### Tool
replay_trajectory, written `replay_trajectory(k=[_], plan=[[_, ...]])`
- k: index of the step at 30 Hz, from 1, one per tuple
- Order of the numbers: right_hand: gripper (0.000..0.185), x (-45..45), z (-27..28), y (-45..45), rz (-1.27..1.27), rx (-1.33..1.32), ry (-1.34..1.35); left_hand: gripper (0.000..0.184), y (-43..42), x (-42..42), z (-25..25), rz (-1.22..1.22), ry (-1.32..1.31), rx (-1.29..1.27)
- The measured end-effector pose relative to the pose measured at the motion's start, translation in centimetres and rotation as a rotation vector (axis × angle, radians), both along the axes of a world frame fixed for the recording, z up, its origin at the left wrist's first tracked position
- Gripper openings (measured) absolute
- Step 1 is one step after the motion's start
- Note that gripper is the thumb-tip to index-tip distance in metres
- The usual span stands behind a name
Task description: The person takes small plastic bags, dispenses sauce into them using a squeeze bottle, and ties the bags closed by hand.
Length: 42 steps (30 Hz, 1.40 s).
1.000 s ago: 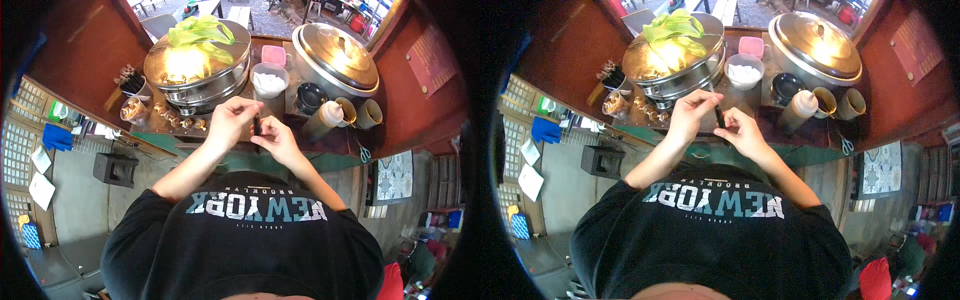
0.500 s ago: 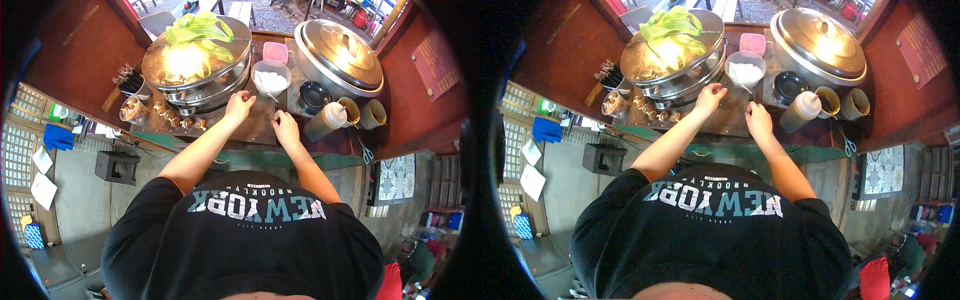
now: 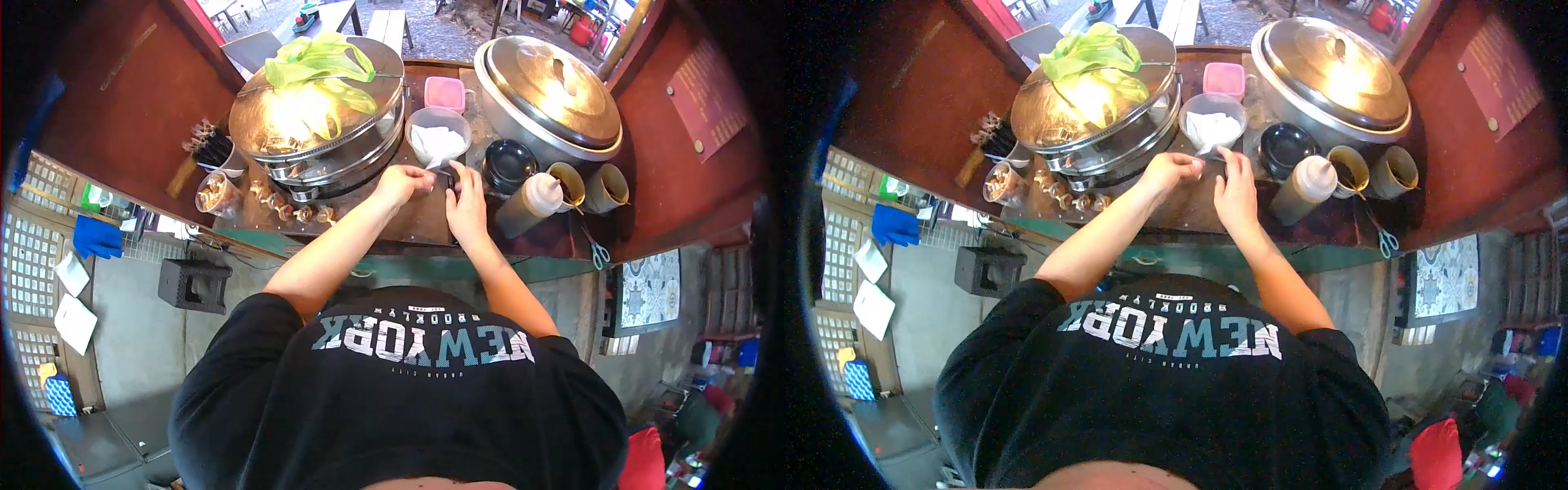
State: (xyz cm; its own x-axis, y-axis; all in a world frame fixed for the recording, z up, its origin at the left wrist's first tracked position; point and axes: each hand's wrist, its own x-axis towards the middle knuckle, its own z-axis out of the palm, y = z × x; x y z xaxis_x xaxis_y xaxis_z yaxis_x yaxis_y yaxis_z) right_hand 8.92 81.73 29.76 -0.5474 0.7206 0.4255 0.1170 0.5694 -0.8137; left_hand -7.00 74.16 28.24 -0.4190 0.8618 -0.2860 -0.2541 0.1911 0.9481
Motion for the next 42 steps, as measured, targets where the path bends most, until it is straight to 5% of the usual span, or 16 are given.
replay_trajectory(k=[1,5,12,15,19,22,24,38,40,42], plan=[[0.035,-0.1,1.0,-0.2,-0.032,0.253,-0.005,0.037,-0.9,0.8,1.0,0.003,0.038,-0.012],[0.025,0.4,2.0,-0.3,0.178,0.460,-0.069,0.041,-5.2,3.4,4.5,0.051,-0.106,0.059],[0.015,1.1,3.0,-4.9,0.458,-0.171,-0.031,0.034,-10.4,3.7,6.6,0.055,-0.351,0.360],[0.015,1.5,2.9,-6.6,0.482,-0.382,-0.097,0.048,-11.1,3.3,5.3,-0.061,-0.294,0.371],[0.015,2.1,2.3,-6.6,0.476,-0.576,-0.047,0.062,-10.6,6.2,4.1,0.388,-0.113,0.152],[0.018,2.6,2.4,-6.1,0.464,-0.828,0.106,0.057,-10.4,6.3,4.1,0.134,-0.512,0.023],[0.018,3.2,3.0,-5.8,0.462,-0.885,0.103,0.047,-10.0,6.8,4.1,0.015,-0.467,0.075],[0.020,9.1,0.3,-3.6,0.442,-0.524,-0.350,0.027,-4.9,7.6,4.6,0.101,-0.740,0.348],[0.026,10.4,-0.9,-1.3,0.261,-0.169,-0.554,0.025,-4.3,7.4,5.8,0.173,-0.639,0.335],[0.034,11.9,-1.5,0.4,-0.040,-0.322,-0.599,0.021,-4.2,6.7,6.6,0.122,-0.540,0.359]])
